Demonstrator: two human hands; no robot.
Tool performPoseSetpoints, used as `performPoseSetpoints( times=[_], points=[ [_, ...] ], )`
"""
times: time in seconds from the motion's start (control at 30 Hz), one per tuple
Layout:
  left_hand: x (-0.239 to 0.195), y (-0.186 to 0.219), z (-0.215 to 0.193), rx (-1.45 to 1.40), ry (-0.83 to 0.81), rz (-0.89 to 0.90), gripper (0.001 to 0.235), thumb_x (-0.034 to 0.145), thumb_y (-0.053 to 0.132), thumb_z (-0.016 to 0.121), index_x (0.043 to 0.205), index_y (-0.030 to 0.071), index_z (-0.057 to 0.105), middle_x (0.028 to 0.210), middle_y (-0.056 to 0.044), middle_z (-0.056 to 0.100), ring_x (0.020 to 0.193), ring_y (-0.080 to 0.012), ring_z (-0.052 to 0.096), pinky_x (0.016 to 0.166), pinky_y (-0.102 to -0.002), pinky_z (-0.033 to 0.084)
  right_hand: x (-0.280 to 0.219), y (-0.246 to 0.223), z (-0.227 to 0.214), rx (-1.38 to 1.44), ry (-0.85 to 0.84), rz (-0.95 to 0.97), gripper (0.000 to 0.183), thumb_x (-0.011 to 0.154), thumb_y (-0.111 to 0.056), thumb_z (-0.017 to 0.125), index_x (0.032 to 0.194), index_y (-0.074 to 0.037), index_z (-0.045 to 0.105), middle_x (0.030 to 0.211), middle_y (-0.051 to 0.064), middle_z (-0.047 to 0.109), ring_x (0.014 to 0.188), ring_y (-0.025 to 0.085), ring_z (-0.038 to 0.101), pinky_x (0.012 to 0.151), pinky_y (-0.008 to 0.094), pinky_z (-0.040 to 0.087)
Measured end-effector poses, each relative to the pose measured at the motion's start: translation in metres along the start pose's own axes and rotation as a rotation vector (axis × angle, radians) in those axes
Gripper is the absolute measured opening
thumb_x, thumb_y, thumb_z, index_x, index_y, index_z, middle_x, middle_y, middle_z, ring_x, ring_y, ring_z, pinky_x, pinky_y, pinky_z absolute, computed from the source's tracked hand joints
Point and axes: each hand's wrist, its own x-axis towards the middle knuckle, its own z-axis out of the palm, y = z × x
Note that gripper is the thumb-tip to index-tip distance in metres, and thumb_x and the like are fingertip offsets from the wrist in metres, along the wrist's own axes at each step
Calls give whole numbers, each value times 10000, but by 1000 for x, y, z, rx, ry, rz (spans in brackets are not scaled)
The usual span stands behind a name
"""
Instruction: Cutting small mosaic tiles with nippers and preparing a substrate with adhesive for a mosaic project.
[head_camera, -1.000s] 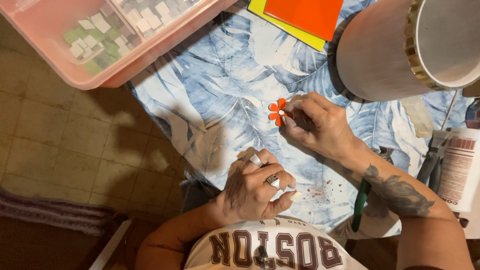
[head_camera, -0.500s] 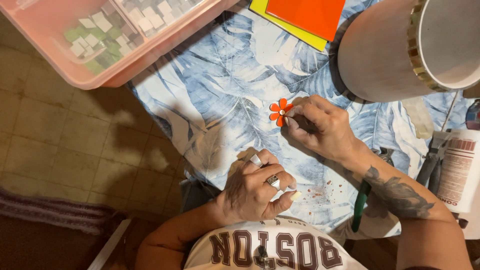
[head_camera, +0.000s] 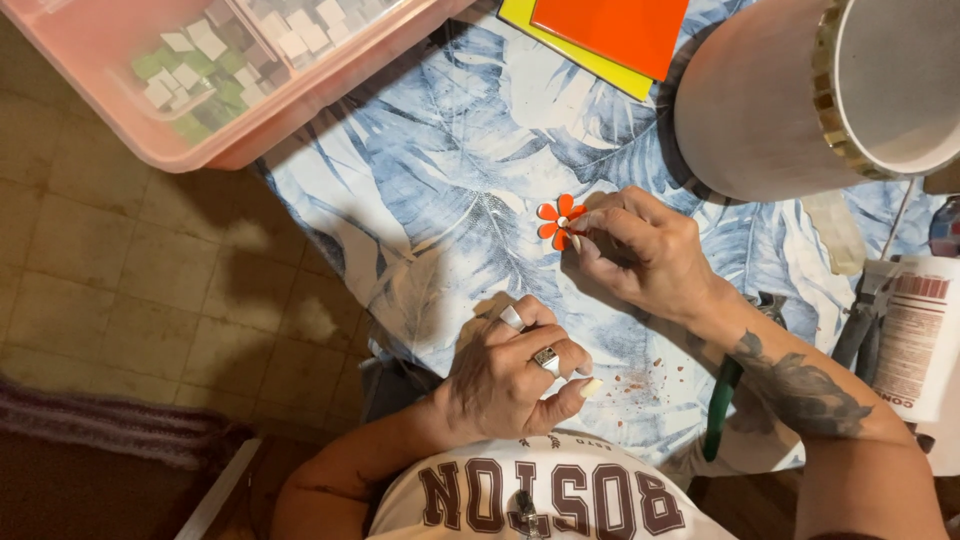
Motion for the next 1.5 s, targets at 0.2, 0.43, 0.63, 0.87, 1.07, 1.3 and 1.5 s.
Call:
performPoseSetpoints(
  times=[0.2, 0.43, 0.63, 0.87, 1.07, 1.3, 1.5],
  points=[
    [1, 0, 0, -153, 31, 19, 233, 826, 237, 442, 663, 105, 544, 519, 2, 436, 601, -183, 483, 569, -280, 452, -21, -7, -21, 21, 151, 144, 158, 709, -73, 642, 858, -25, 617, 699, 121, 535, 519, 230, 508, 482, 295, 423],
    [-3, 2, 11, -68, 7, 67, 195, 796, 235, 449, 645, 144, 532, 524, 32, 428, 601, -171, 488, 590, -268, 426, -103, -41, -55, -220, 233, 521, 119, 752, -84, 624, 845, -19, 588, 602, 107, 500, 480, 228, 500, 466, 307, 416],
    [-8, 12, 24, -49, 38, 74, 223, 841, 300, 425, 721, 156, 545, 550, 46, 449, 586, -176, 490, 577, -286, 412, -180, -56, -26, -762, 43, 832, 263, 818, -381, 517, 716, -138, 524, 551, 40, 500, 512, 243, 547, 475, 360, 446],
    [-9, 40, 38, 30, 35, 156, 250, 850, 271, 405, 728, 127, 569, 575, 28, 470, 567, -178, 471, 583, -262, 427, -189, -67, -26, -725, 70, 966, 407, 873, -424, 412, 683, -64, 428, 608, 153, 515, 512, 382, 554, 483, 481, 435],
    [-20, 48, 44, 79, -13, 148, 219, 835, 258, 445, 798, 90, 580, 581, -5, 475, 609, -219, 493, 573, -281, 448, -208, -48, -21, -735, 150, 883, 374, 852, -419, 426, 653, -102, 446, 585, 95, 510, 543, 350, 571, 474, 432, 447],
    [-20, 48, 38, 131, -170, 170, 165, 807, 153, 483, 904, 28, 532, 720, -93, 499, 734, -308, 535, 588, -354, 474, -229, -43, -37, -851, 316, 590, 358, 835, -312, 523, 537, -146, 414, 475, 20, 426, 507, 223, 521, 434, 276, 409],
    [-25, 55, 32, 192, -332, 152, 192, 781, 107, 519, 934, 1, 475, 839, -132, 456, 807, -304, 472, 353, -297, 385, -184, -23, -106, -1045, 53, 762, 353, 977, -252, 418, 638, -161, 384, 528, -47, 327, 415, 69, 300, 340, 181, 241]
  ],
)
